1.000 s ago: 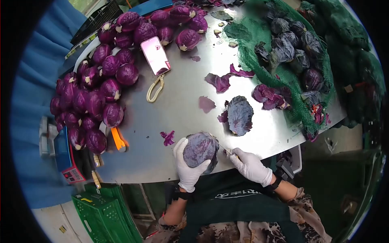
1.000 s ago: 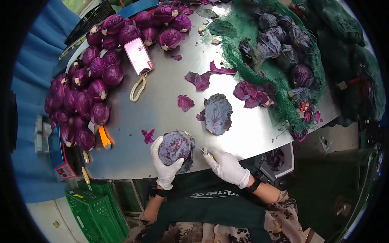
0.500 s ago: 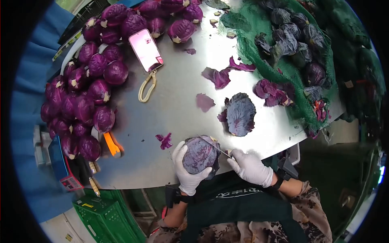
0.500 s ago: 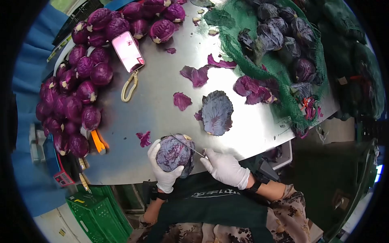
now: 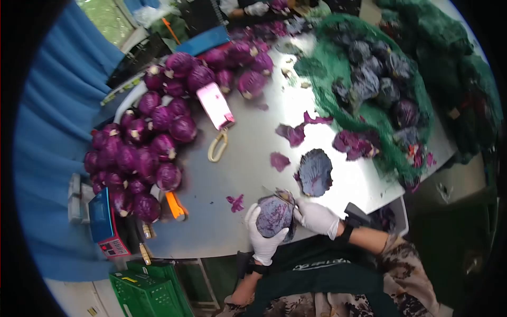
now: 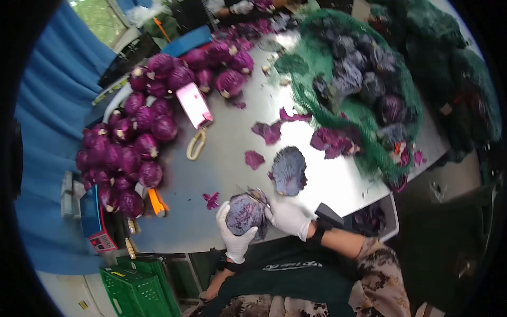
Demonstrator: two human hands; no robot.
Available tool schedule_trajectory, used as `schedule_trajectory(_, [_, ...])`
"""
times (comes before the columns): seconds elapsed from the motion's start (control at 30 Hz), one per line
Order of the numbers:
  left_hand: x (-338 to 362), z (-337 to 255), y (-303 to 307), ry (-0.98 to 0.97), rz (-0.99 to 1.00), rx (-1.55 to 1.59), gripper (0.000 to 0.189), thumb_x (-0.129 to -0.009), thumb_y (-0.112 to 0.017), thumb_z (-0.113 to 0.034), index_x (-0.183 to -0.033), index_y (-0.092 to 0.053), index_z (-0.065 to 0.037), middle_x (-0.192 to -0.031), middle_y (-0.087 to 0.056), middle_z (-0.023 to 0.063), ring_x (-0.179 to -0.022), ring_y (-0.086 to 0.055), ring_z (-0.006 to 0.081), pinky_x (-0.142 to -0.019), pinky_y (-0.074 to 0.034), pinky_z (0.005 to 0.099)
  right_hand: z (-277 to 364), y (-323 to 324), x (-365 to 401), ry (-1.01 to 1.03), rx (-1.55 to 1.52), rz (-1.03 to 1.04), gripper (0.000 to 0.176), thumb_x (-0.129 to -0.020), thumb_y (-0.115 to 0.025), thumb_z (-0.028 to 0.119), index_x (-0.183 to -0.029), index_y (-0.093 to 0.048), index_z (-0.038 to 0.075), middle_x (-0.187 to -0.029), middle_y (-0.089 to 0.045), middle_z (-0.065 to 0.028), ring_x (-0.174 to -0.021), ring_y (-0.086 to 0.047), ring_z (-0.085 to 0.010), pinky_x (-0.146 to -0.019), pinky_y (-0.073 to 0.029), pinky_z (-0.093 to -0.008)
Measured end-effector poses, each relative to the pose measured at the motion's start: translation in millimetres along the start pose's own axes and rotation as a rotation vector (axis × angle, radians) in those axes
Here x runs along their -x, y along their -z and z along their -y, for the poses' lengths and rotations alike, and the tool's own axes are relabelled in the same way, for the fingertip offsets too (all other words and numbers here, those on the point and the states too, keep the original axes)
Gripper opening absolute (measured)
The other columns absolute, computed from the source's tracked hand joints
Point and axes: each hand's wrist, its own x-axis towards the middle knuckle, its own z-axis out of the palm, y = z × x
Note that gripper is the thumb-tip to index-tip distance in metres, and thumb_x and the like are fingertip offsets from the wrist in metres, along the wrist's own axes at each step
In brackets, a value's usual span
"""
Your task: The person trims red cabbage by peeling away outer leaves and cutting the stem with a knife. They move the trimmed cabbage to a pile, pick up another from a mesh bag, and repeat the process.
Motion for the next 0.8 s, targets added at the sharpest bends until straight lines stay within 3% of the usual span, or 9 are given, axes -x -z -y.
schedule_trajectory(0.13, [-7.6, -1.6, -8.6, 0.059, -0.022, 0.247, 0.093, -0.062, -0.089, -0.024, -0.137, -0.037, -0.003, -0.135, -0.042, 0.0141, -0.126, -0.043, 0.0259, -0.109, -0.035, 0.0394, -7.0, -3.3, 4.3, -0.016, -0.509, -0.008, 0.044, -0.096, -0.049, 0.021, -0.134, -0.044, -0.001, -0.098, -0.063, -0.0274, -0.090, -0.064, -0.0364, -0.083, -0.048, -0.0363])
schedule_trajectory(0.17, [-15.3, -7.1, -10.6, 0.044, -0.048, 0.250, 0.093, -0.062, -0.089, -0.024, -0.137, -0.037, -0.003, -0.135, -0.042, 0.0141, -0.126, -0.043, 0.0259, -0.109, -0.035, 0.0394, -14.3, -3.0, 0.6, 0.008, -0.492, -0.001, 0.044, -0.096, -0.049, 0.021, -0.134, -0.044, -0.001, -0.098, -0.063, -0.0274, -0.090, -0.064, -0.0364, -0.083, -0.048, -0.0363])
schedule_trajectory(0.23, [-31.7, -20.5, -14.3, -0.026, 0.086, 0.222, 0.097, -0.061, -0.090, -0.025, -0.138, -0.034, -0.003, -0.136, -0.042, 0.0151, -0.127, -0.044, 0.0264, -0.108, -0.036, 0.0394, -38.1, -9.1, -0.6, 0.224, -0.430, -0.308, 0.047, -0.099, -0.047, 0.019, -0.143, -0.038, 0.004, -0.084, -0.062, -0.0065, -0.074, -0.055, -0.0097, -0.073, -0.048, -0.0270])
schedule_trajectory(0.37, [-60.4, -39.1, -18.8, -0.105, 0.246, -0.179, 0.092, -0.062, -0.087, -0.033, -0.137, -0.041, -0.007, -0.136, -0.043, 0.0184, -0.126, -0.045, 0.0344, -0.106, -0.038, 0.0430, 2.1, 60.3, 14.0, -0.042, -0.241, -0.106, 0.051, -0.096, -0.052, 0.017, -0.145, -0.038, 0.013, -0.069, -0.058, -0.0071, -0.060, -0.054, -0.0123, -0.061, -0.047, -0.0288])
schedule_trajectory(0.4, [-63.1, -34.1, -21.5, -0.032, 0.295, -0.181, 0.088, -0.062, -0.086, -0.036, -0.135, -0.045, -0.008, -0.135, -0.044, 0.0182, -0.125, -0.045, 0.0363, -0.106, -0.038, 0.0435, -2.8, 56.4, 13.9, 0.022, -0.126, -0.145, 0.053, -0.094, -0.055, 0.020, -0.144, -0.039, 0.018, -0.067, -0.060, -0.0193, -0.059, -0.062, -0.0342, -0.065, -0.052, -0.0379])
schedule_trajectory(0.5, [-62.1, -30.1, -21.6, 0.018, 0.282, -0.086, 0.088, -0.062, -0.087, -0.028, -0.135, -0.043, -0.006, -0.134, -0.044, 0.0162, -0.123, -0.046, 0.0327, -0.106, -0.038, 0.0405, -47.5, 48.8, 14.5, -0.023, -0.356, -0.389, 0.046, -0.095, -0.054, 0.019, -0.139, -0.045, 0.006, -0.059, -0.049, -0.0058, -0.051, -0.049, -0.0201, -0.054, -0.043, -0.0318])
schedule_trajectory(0.57, [-58.3, -24.7, -21.9, 0.078, 0.218, 0.064, 0.088, -0.062, -0.088, -0.022, -0.136, -0.042, -0.006, -0.133, -0.044, 0.0148, -0.122, -0.046, 0.0295, -0.105, -0.038, 0.0379, -93.2, 76.9, 10.0, 0.252, 0.132, -0.673, 0.036, -0.098, -0.049, 0.025, -0.123, -0.055, 0.000, -0.056, -0.045, -0.0018, -0.050, -0.047, -0.0173, -0.052, -0.042, -0.0326])
schedule_trajectory(0.7, [-52.4, -14.7, -17.6, 0.274, 0.262, 0.359, 0.090, -0.065, -0.087, -0.014, -0.138, -0.035, -0.007, -0.129, -0.045, 0.0105, -0.120, -0.048, 0.0208, -0.102, -0.042, 0.0341, -88.6, 126.4, 31.9, -0.453, -0.362, -0.613, 0.036, -0.102, -0.042, 0.033, -0.098, -0.062, 0.002, -0.056, -0.043, 0.0045, -0.043, -0.036, -0.0057, -0.041, -0.032, -0.0232])
schedule_trajectory(0.8, [-50.8, -15.8, -14.3, 0.314, 0.245, 0.418, 0.092, -0.063, -0.088, -0.014, -0.136, -0.033, -0.008, -0.128, -0.044, 0.0096, -0.121, -0.046, 0.0209, -0.103, -0.042, 0.0349, -69.2, 128.2, 49.8, -0.278, -0.394, -0.651, 0.025, -0.101, -0.048, 0.024, -0.099, -0.063, 0.004, -0.063, -0.051, 0.0021, -0.049, -0.044, -0.0059, -0.044, -0.034, -0.0242])
